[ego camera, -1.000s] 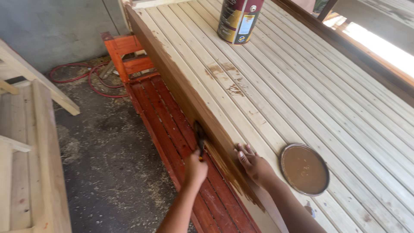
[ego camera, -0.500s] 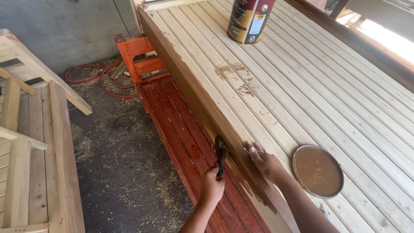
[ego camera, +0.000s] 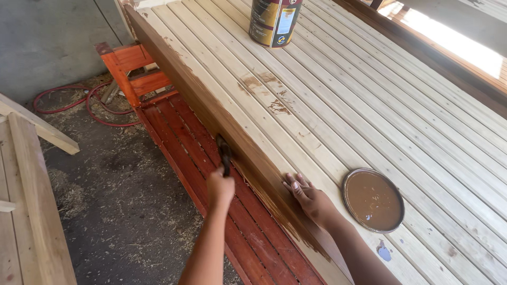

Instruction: The person applies brown wood stain to the edge and slats of a wooden bench using a brush, working along the rail and reloading the brush from a stain lid on the bench. They steady the bench with their free hand while brushing different sections of the frame.

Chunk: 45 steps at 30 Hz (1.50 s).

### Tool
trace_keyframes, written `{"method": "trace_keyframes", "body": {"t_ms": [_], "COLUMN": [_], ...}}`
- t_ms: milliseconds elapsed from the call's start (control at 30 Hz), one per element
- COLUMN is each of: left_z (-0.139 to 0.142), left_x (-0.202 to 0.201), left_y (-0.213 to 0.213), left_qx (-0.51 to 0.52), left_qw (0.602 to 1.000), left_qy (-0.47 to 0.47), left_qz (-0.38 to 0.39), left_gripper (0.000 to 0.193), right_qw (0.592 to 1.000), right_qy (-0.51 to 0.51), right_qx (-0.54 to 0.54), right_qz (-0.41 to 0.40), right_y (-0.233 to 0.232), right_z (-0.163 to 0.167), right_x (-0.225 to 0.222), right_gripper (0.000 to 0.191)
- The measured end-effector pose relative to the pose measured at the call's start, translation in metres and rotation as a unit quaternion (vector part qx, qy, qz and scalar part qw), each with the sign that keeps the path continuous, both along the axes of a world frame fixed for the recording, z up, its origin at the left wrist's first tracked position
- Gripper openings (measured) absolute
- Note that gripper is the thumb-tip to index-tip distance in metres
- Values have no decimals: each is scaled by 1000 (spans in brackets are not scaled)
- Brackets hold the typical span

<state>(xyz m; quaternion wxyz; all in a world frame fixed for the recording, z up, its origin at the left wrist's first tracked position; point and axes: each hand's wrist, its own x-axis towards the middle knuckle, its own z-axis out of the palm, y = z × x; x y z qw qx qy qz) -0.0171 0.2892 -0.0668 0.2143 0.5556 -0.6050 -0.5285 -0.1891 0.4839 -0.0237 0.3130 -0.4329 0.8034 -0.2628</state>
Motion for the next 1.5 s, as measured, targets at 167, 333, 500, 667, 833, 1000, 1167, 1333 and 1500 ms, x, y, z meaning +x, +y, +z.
{"method": "trace_keyframes", "body": {"t_ms": [167, 333, 500, 667, 833, 1000, 1167, 1333, 1500], "left_z": [-14, -38, -22, 11, 5, -27, -44, -32, -17], "left_x": [-2, 4, 3, -6, -4, 0, 16, 9, -4], "left_y": [-1, 84, 103, 12, 16, 105, 171, 140, 68], "left_qx": [-51, -143, -88, 54, 11, -17, -105, -19, -47], "left_qw": [999, 985, 993, 996, 997, 994, 991, 997, 998], "left_qy": [13, 94, 79, 61, 77, 110, 61, 65, -35], "left_qz": [-5, -16, -24, 39, 29, -5, -54, -23, 34], "left_gripper": [44, 51, 46, 56, 57, 56, 61, 57, 31], "right_qw": [1000, 1000, 999, 1000, 999, 996, 995, 996, 996], "right_qy": [-5, 15, 24, 11, 24, 60, 64, 49, 55], "right_qx": [16, -14, -27, 2, -2, 1, -12, -39, -36], "right_qz": [-21, 22, 31, 14, 34, 64, 70, 70, 68], "right_y": [-2, 2, 3, 5, 4, 19, 29, 34, 34], "right_z": [4, 4, 6, 7, 1, -8, -14, -14, -14], "right_x": [1, 4, 3, 1, -1, -3, -1, -2, -2], "right_gripper": [59, 60, 61, 62, 63, 63, 62, 60, 59]}}
